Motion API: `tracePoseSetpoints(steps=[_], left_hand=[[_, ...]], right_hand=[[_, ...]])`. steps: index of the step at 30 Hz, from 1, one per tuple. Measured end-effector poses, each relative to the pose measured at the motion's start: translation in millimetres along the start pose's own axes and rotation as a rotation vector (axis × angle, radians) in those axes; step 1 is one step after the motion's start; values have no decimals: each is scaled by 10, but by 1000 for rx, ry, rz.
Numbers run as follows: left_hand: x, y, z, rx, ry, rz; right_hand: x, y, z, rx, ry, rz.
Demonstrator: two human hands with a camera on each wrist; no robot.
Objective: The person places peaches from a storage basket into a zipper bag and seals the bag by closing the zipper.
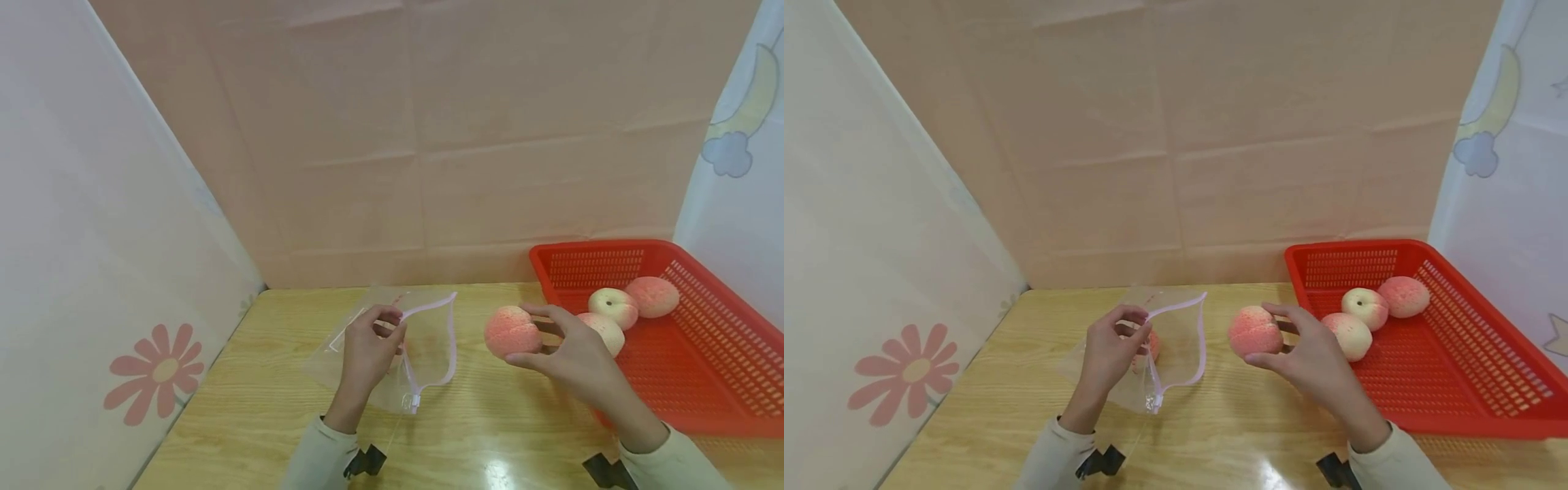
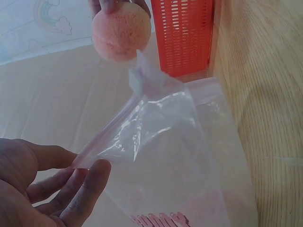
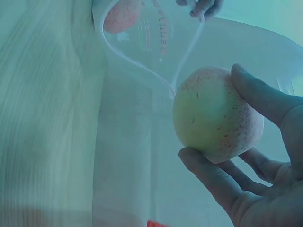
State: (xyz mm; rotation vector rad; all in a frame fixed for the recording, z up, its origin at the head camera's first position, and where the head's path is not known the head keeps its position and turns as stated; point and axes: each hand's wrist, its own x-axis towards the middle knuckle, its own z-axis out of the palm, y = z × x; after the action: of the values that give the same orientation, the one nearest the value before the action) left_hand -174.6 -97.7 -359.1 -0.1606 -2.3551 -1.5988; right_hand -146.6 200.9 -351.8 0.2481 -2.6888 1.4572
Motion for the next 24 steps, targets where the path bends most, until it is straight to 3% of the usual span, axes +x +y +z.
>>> tracePoseSetpoints(steps=[11,20,24], left_hand=[[-10,-2,11,-1,-13,6],[-3,-9,-6,19,-16,22],[-1,-27,14,5,-25,-6]], right_hand=[[111,-99,427,82,-43,-71],[205,-168,777,14,-68,-89],[224,-171,923,6,-82,-72]])
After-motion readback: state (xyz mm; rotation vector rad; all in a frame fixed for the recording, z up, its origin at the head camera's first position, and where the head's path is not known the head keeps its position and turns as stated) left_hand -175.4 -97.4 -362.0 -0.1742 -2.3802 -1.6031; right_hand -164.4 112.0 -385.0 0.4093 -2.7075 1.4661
